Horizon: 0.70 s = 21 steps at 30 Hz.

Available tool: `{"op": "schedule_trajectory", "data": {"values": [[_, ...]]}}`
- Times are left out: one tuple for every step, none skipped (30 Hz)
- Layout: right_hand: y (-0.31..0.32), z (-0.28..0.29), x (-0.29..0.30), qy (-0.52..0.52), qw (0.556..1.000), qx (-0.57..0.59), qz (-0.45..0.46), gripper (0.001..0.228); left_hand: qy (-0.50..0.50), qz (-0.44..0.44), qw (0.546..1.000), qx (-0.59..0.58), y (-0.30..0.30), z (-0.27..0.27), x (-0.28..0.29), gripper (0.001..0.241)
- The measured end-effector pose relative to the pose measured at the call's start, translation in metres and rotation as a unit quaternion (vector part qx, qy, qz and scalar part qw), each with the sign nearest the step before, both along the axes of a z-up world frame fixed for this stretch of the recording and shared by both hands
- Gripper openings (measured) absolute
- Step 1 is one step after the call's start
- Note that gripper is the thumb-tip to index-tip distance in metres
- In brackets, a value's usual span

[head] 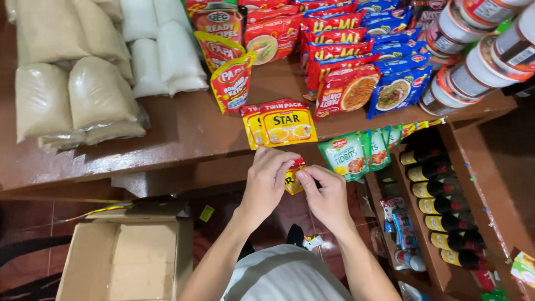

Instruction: The person is stocking and organizing grocery items, including bags of sugar and noodle packets, onto a wooden shelf.

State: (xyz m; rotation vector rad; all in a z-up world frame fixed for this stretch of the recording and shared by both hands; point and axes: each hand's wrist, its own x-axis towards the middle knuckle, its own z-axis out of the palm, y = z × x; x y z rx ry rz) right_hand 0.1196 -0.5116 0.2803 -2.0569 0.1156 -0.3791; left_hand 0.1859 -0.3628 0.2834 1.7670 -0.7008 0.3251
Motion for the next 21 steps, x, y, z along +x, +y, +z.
{"op": "schedule_trajectory", "data": {"values": [[-0.002, 0.000, -0.001, 0.000, 1.000, 0.000, -0.004, 0.016, 0.000, -0.004, 1.000, 0.000, -0.003, 0.000, 0.001, 0.015], [-0.004, 0.001, -0.002, 0.008, 1.000, 0.000, -0.009, 0.016, 0.003, -0.009, 1.000, 0.002, -0.005, 0.001, 0.001, 0.015], [-0.006, 0.001, -0.003, 0.015, 1.000, 0.000, -0.013, 0.017, 0.006, -0.013, 1.000, 0.005, -0.007, 0.001, 0.001, 0.015], [-0.008, -0.002, -0.004, 0.015, 1.000, 0.000, -0.015, 0.017, 0.006, -0.014, 1.000, 0.005, -0.009, -0.001, 0.001, 0.015], [-0.010, -0.005, -0.005, 0.011, 1.000, 0.002, -0.021, 0.016, 0.007, -0.012, 1.000, -0.001, -0.011, -0.003, 0.001, 0.015], [-0.011, -0.008, -0.005, 0.007, 1.000, 0.005, -0.027, 0.016, 0.008, -0.009, 1.000, -0.006, -0.013, -0.004, 0.001, 0.015], [-0.012, -0.006, -0.005, 0.007, 1.000, 0.006, -0.029, 0.016, 0.008, -0.010, 1.000, -0.006, -0.014, -0.005, 0.001, 0.015], [-0.013, -0.005, -0.005, 0.015, 0.999, 0.006, -0.030, 0.017, 0.006, -0.013, 1.000, -0.007, -0.014, -0.006, 0.002, 0.015], [-0.013, -0.004, -0.005, 0.023, 0.999, 0.006, -0.032, 0.017, 0.005, -0.017, 1.000, -0.008, -0.015, -0.006, 0.002, 0.015], [-0.014, -0.004, -0.005, 0.023, 0.999, 0.006, -0.034, 0.017, 0.004, -0.018, 1.000, -0.008, -0.015, -0.006, 0.003, 0.015], [-0.015, -0.005, -0.005, 0.022, 0.999, 0.005, -0.035, 0.017, -0.002, -0.021, 1.000, -0.004, -0.016, -0.005, 0.004, 0.015], [-0.015, -0.005, -0.005, 0.021, 0.999, 0.005, -0.035, 0.017, -0.008, -0.024, 1.000, 0.000, -0.015, -0.004, 0.004, 0.016], [-0.015, -0.005, -0.005, 0.021, 0.999, 0.005, -0.036, 0.017, -0.008, -0.025, 1.000, 0.000, -0.016, -0.003, 0.004, 0.016], [-0.015, -0.005, -0.006, 0.018, 0.999, 0.005, -0.037, 0.017, -0.009, -0.026, 1.000, 0.001, -0.016, -0.003, 0.004, 0.016], [-0.015, -0.004, -0.006, 0.015, 0.999, 0.005, -0.038, 0.017, -0.010, -0.026, 1.000, 0.001, -0.016, -0.002, 0.004, 0.017], [-0.015, -0.004, -0.006, 0.015, 0.999, 0.005, -0.039, 0.017, -0.009, -0.028, 1.000, 0.001, -0.015, -0.002, 0.004, 0.017], [-0.014, -0.004, -0.007, 0.013, 0.999, 0.006, -0.039, 0.017, -0.009, -0.028, 1.000, 0.001, -0.015, -0.002, 0.004, 0.017], [-0.014, -0.004, -0.006, 0.010, 0.999, 0.006, -0.039, 0.017, -0.010, -0.027, 1.000, 0.001, -0.015, -0.001, 0.004, 0.017], [-0.014, -0.004, -0.006, 0.009, 0.999, 0.006, -0.039, 0.017, -0.011, -0.028, 1.000, 0.001, -0.015, -0.002, 0.005, 0.017], [-0.014, -0.004, -0.006, 0.011, 0.999, 0.006, -0.040, 0.017, -0.007, -0.030, 1.000, 0.000, -0.015, -0.002, 0.005, 0.016], [-0.014, -0.004, -0.007, 0.014, 0.999, 0.007, -0.042, 0.017, -0.004, -0.032, 0.999, -0.002, -0.015, -0.003, 0.005, 0.015]]}}
